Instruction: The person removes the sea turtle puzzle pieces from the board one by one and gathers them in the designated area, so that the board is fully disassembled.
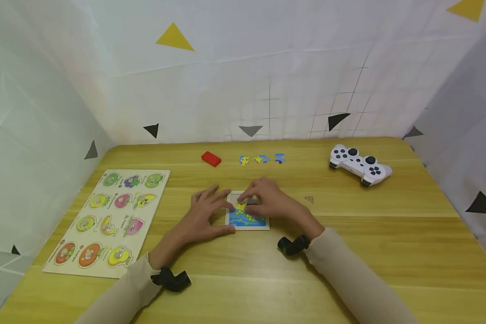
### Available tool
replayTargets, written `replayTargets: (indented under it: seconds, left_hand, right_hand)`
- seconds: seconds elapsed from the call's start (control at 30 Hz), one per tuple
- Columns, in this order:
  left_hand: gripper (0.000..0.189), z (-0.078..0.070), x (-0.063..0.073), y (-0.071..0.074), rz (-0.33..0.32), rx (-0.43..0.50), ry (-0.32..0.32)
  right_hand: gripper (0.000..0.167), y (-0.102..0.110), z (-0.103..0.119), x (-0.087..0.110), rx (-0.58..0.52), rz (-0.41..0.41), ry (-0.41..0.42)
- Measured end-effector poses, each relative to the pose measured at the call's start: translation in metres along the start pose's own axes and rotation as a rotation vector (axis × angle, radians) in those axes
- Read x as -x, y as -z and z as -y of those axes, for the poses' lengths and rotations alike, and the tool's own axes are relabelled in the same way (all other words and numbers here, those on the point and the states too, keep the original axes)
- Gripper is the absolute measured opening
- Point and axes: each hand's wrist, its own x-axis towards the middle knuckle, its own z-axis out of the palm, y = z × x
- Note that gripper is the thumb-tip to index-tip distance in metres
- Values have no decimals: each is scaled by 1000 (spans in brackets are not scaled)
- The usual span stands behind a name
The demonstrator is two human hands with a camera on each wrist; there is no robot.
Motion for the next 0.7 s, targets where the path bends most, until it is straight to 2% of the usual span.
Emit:
replayTargets:
  seconds: [0.17,0.5,0.7]
  left_hand:
    - [47,0,-1,0,-1,-2,6]
    - [44,1,-1,-2,-13,-11,38]
    - [65,1,-1,-2,-30,-41,58]
  right_hand:
    - [23,-3,4,0,34,7,29]
    - [23,-3,7,1,18,24,-9]
    - [22,-4,8,2,-5,32,-32]
